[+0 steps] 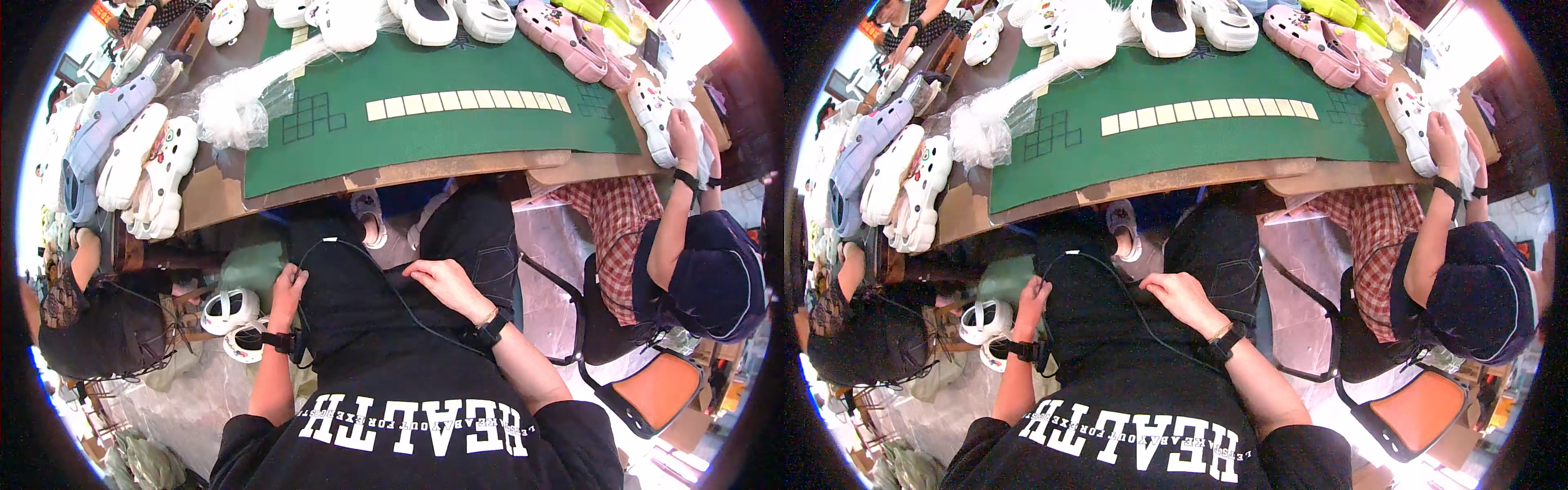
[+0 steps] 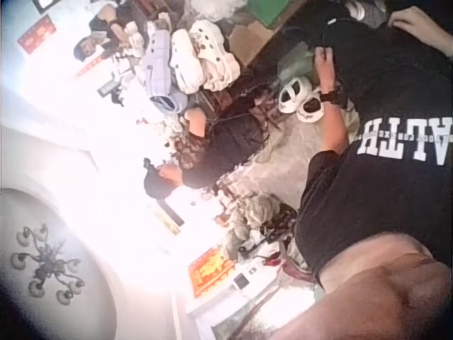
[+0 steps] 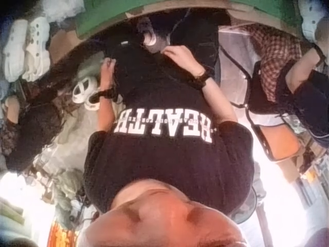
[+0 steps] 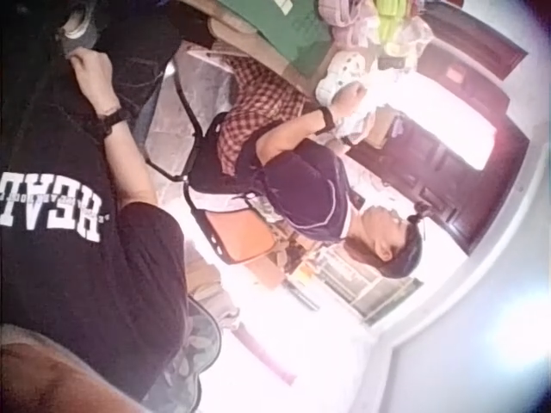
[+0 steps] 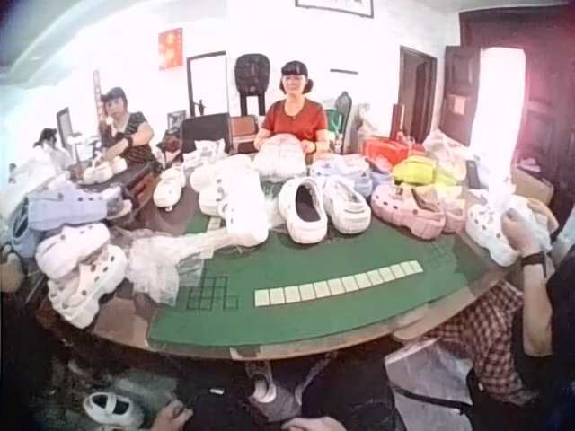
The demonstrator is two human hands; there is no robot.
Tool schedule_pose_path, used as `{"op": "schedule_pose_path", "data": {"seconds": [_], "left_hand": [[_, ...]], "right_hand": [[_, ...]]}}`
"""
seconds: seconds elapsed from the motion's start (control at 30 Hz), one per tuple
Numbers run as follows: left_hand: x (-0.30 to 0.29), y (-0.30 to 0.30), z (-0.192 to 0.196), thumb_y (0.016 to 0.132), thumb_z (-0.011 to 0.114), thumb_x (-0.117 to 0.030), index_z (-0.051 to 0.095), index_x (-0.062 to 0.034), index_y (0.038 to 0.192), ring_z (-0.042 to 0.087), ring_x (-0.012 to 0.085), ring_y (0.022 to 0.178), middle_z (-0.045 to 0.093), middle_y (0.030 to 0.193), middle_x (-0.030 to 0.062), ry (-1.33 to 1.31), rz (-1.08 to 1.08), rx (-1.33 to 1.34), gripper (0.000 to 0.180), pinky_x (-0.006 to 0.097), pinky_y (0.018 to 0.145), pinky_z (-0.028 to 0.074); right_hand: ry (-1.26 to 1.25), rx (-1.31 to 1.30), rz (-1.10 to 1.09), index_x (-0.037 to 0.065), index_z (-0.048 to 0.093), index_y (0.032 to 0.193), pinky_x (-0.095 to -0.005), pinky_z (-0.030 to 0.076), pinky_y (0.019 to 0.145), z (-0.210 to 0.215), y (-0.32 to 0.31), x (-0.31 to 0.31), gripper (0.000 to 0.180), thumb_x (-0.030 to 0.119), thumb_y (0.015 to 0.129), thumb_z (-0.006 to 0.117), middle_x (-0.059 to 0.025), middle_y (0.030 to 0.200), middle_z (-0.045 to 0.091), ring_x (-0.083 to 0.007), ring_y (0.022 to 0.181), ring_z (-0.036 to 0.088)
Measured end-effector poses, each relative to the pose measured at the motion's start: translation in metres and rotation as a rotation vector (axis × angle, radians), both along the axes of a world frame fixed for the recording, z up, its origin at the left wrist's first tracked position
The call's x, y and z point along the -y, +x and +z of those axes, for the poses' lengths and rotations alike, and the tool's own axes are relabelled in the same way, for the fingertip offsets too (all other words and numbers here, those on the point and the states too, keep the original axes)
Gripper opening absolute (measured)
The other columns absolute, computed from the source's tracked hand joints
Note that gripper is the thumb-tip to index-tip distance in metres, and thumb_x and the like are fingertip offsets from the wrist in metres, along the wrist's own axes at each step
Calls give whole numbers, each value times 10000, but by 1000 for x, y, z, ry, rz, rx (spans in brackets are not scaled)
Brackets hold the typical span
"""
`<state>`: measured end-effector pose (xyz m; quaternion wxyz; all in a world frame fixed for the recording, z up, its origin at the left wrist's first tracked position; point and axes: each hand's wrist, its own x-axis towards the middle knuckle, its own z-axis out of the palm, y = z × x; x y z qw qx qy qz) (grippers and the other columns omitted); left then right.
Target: The recorder is inspecting and assembling white clogs, checking the soles and straps.
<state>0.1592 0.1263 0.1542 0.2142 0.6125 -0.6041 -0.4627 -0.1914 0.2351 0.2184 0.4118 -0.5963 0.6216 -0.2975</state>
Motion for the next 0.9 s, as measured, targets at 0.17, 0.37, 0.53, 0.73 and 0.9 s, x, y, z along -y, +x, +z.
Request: {"op": "schedule_pose_path", "data": {"seconds": [0.17, 0.37, 0.53, 0.73, 0.9], "left_hand": [[2, -3, 0, 950, 619, -178, 478, -81, 818, 394, 55, 517, 405, 629, -45, -9, -17, -3, 216, 257, 461, 325], [4, 2, -13, 943, 630, -187, 481, -71, 824, 383, 54, 525, 394, 623, -39, -28, -32, 30, 224, 262, 472, 329], [-2, -10, 2, 905, 653, -225, 486, -9, 870, 433, 172, 634, 466, 666, 90, -13, -46, 54, 274, 347, 617, 411], [-4, -23, 26, 903, 648, -227, 501, -5, 916, 490, 192, 654, 534, 707, 119, -50, -60, 109, 267, 358, 643, 434], [-10, -18, 15, 907, 658, -227, 498, -9, 907, 475, 173, 664, 522, 708, 111, -32, -4, -6, 270, 343, 656, 433]], "right_hand": [[11, -28, 5, 73, 706, 1037, -363, 527, 778, 6, -4, -3, 193, 186, 939, 584, -133, 949, 716, -299, 909, 693], [-1, -4, -17, 71, 704, 1042, -360, 524, 783, 8, -3, -3, 196, 186, 947, 576, -131, 949, 716, -295, 899, 694], [18, 33, 64, 89, 708, 1031, -399, 527, 788, 5, 11, 11, 198, 200, 936, 574, -129, 971, 714, -323, 916, 681], [92, 5, 94, 83, 707, 1032, -386, 535, 782, 1, 10, 13, 200, 202, 935, 578, -126, 975, 714, -317, 909, 687], [209, -8, 99, 76, 708, 1028, -368, 538, 779, 11, 16, 21, 181, 164, 931, 582, -134, 955, 714, -303, 907, 695]]}}
